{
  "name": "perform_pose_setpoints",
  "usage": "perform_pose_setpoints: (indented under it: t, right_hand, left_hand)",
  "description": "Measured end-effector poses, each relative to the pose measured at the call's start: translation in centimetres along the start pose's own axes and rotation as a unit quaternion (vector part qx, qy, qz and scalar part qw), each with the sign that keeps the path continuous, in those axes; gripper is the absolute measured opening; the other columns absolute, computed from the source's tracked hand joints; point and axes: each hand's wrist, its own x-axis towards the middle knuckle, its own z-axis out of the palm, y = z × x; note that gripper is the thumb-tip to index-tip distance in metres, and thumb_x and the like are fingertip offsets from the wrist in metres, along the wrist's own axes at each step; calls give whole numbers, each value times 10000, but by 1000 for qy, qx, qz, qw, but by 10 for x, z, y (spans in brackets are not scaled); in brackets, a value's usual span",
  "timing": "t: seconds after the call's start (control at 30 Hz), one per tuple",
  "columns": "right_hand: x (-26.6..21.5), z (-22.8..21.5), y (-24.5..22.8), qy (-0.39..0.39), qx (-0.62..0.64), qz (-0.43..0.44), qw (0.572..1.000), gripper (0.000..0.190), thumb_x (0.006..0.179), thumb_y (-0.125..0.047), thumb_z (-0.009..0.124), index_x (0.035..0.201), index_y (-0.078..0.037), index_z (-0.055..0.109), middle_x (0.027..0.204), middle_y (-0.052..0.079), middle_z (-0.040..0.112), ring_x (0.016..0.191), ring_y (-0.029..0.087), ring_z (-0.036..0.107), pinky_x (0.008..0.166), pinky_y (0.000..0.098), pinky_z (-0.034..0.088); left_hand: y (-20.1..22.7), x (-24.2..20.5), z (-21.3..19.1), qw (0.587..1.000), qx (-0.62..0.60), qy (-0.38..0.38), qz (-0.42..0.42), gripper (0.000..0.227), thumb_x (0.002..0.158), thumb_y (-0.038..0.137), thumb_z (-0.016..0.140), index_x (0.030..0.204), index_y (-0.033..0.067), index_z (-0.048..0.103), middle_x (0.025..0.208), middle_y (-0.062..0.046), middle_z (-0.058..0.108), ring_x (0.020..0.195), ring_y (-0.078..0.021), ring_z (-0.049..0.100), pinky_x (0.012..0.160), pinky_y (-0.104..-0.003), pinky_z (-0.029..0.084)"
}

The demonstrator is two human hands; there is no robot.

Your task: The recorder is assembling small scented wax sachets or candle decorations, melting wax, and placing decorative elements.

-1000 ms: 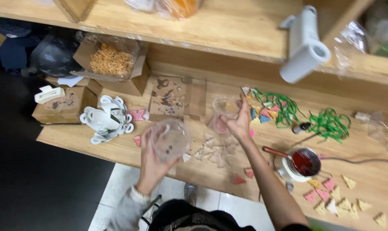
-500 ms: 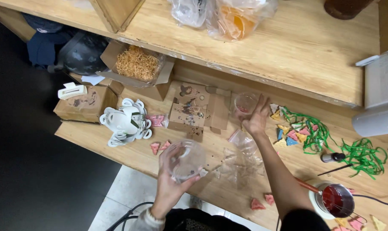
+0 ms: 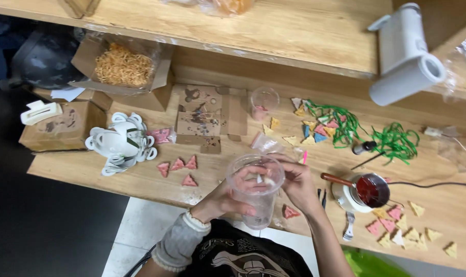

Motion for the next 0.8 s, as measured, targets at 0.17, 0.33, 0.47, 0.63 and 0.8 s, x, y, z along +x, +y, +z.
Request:
perform_pose_setpoints:
  t: [0.17,0.33,0.47,0.63,0.8]
  right_hand:
    - [-26,-13,-82,222,-121,-173,952,119,1008,49,653,1054,-12,744,1139,115,737,1054,193,705,957,329,583]
    - [-40,11,-157,213,-230,-261,913,120,942,-74,733,1042,-32,681,1171,116,714,1168,207,708,992,380,604]
    - [-27,6,-165,0,-433,-312,846,151,904,-115,683,997,-27,762,1206,174,742,1310,342,548,1051,474,416]
    - [-35,-10,-153,152,-181,-154,959,219,1017,-92,573,1101,13,746,1245,144,729,1227,220,634,1060,356,468]
    - [-45,-23,-133,208,-98,-158,960,206,1038,-111,577,1114,3,731,1203,114,742,1195,187,668,1089,322,477]
  left_hand:
    - [13,11,20,998,66,-2,0,1087,717,140,916,1581,44,264,1493,-145,504,1436,-296,511,1225,-449,398]
    - [12,18,19,961,266,56,48,1132,698,160,915,1603,55,243,1522,-96,452,1434,-267,488,1191,-434,408]
    - [21,15,27,963,260,56,45,1062,699,188,916,1559,46,310,1498,-79,470,1417,-254,489,1166,-447,440]
    - [46,21,31,938,321,39,124,948,763,188,914,1546,25,404,1433,-143,568,1369,-311,561,1149,-493,474]
    - [179,71,92,908,316,26,275,918,797,230,919,1499,70,350,1481,-146,501,1351,-304,597,1082,-487,551]
